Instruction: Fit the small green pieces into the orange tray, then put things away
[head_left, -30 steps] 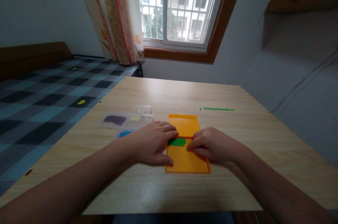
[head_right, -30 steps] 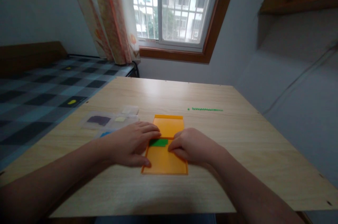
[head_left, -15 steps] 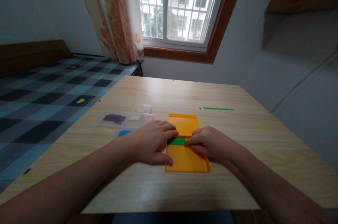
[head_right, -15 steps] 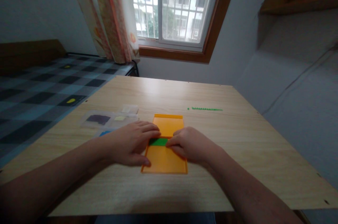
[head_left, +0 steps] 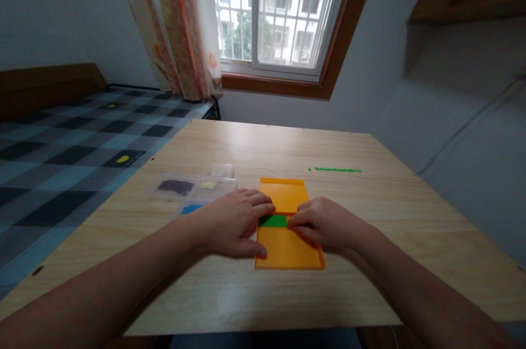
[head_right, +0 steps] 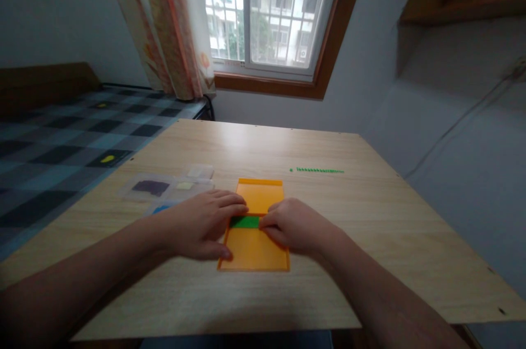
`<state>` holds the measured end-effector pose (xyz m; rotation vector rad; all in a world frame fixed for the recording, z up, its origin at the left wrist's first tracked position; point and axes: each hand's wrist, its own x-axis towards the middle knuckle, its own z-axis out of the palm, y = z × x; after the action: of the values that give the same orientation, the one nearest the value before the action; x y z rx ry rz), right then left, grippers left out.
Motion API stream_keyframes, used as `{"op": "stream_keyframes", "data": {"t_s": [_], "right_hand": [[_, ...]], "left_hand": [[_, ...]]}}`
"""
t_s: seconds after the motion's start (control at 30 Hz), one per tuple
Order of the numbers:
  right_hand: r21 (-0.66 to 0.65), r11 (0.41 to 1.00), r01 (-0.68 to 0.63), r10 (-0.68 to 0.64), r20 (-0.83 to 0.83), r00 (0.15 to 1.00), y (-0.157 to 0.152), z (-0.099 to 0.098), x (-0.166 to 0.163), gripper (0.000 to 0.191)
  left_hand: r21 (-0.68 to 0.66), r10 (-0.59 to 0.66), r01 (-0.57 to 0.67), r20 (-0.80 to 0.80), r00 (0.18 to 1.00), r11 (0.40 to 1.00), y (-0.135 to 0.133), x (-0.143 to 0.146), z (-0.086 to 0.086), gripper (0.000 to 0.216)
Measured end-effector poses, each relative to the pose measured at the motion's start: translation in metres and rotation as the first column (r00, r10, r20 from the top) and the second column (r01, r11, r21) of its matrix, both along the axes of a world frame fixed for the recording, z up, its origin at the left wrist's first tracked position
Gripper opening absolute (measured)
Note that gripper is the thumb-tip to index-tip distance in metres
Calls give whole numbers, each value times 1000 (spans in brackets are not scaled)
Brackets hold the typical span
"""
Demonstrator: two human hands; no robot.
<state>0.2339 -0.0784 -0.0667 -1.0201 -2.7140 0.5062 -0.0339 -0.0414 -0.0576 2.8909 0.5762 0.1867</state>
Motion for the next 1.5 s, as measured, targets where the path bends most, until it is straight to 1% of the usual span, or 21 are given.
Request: {"op": "stream_keyframes", "data": {"t_s": [0.07, 0.13, 0.2, 0.23, 0.27, 0.33, 0.37, 0.43, 0.47, 0.53, 0.6, 0.67, 0.77, 0.83, 0.9, 0.97, 1.07, 1.13, 1.23, 1.33, 1.5], "right_hand": [[14, 1000, 8, -7, -40, 999, 2, -1, 3, 21], [58, 997, 52, -44, -134, 990, 8, -5, 9, 21], [123, 975, 184, -146, -269, 952, 19, -12, 20, 22], [152, 944, 292, -227, -340, 913, 26, -16, 27, 22], [176, 892, 417, -321, -404, 856, 35, -20, 35, 23], [203, 725, 658, -491, -518, 700, 52, -27, 53, 26], [221, 639, 737, -535, -561, 632, 60, -31, 61, 28], [264, 510, 818, -574, -604, 553, 73, -37, 75, 32], [279, 464, 841, -595, -605, 529, 78, -40, 80, 35], [293, 414, 862, -644, -575, 505, 85, -47, 83, 40], [298, 420, 857, -676, -528, 514, 88, -54, 80, 41], [317, 462, 828, -692, -455, 560, 89, -61, 72, 39], [348, 537, 769, -724, -277, 631, 90, -67, 63, 38], [349, 570, 744, -737, -184, 651, 89, -68, 61, 38], [343, 589, 732, -736, -147, 661, 89, -67, 61, 35], [344, 597, 725, -728, -147, 669, 89, -66, 62, 30], [358, 584, 728, -722, -180, 668, 89, -64, 62, 26], [368, 588, 720, -717, -174, 675, 89, -63, 60, 31], [370, 626, 687, -702, -116, 703, 88, -62, 56, 39], [369, 641, 674, -689, -110, 716, 87, -59, 54, 32], [385, 614, 689, -666, -216, 714, 86, -58, 56, 18]], "left_hand": [[-4, 3, -3, -10, 1000, 1000, 0, 0, 1, 77], [-5, 7, -7, -6, 1000, 1000, -1, 1, 1, 76], [2, 11, -11, 13, 1000, 1000, -1, 0, 2, 73], [5, 14, -14, 22, 1000, 1000, -1, 0, 2, 71], [9, 18, -19, 29, 999, 1000, -1, 0, 2, 69], [18, 33, -33, 39, 999, 999, -1, 0, 3, 65], [23, 39, -40, 43, 998, 999, -1, 0, 3, 64], [37, 51, -53, 57, 997, 998, -1, 0, 4, 60], [43, 58, -60, 62, 996, 997, -1, 0, 4, 58], [57, 75, -79, 66, 995, 995, -1, -1, 5, 54], [70, 89, -94, 65, 994, 993, -2, -1, 6, 50], [79, 94, -99, 71, 993, 992, -2, -1, 6, 46], [79, 92, -98, 78, 993, 992, -3, -1, 7, 44], [75, 89, -95, 74, 993, 993, -3, -1, 8, 43], [73, 94, -99, 67, 993, 992, -3, -1, 8, 43], [72, 99, -103, 57, 993, 992, -2, -1, 8, 44], [66, 94, -97, 48, 994, 993, -2, -1, 8, 46], [57, 87, -90, 49, 995, 994, -2, -1, 8, 47], [47, 86, -88, 53, 995, 995, -3, 0, 9, 46], [52, 86, -89, 64, 994, 995, -3, 1, 9, 46], [50, 86, -90, 74, 994, 995, -2, 0, 8, 41]]}}
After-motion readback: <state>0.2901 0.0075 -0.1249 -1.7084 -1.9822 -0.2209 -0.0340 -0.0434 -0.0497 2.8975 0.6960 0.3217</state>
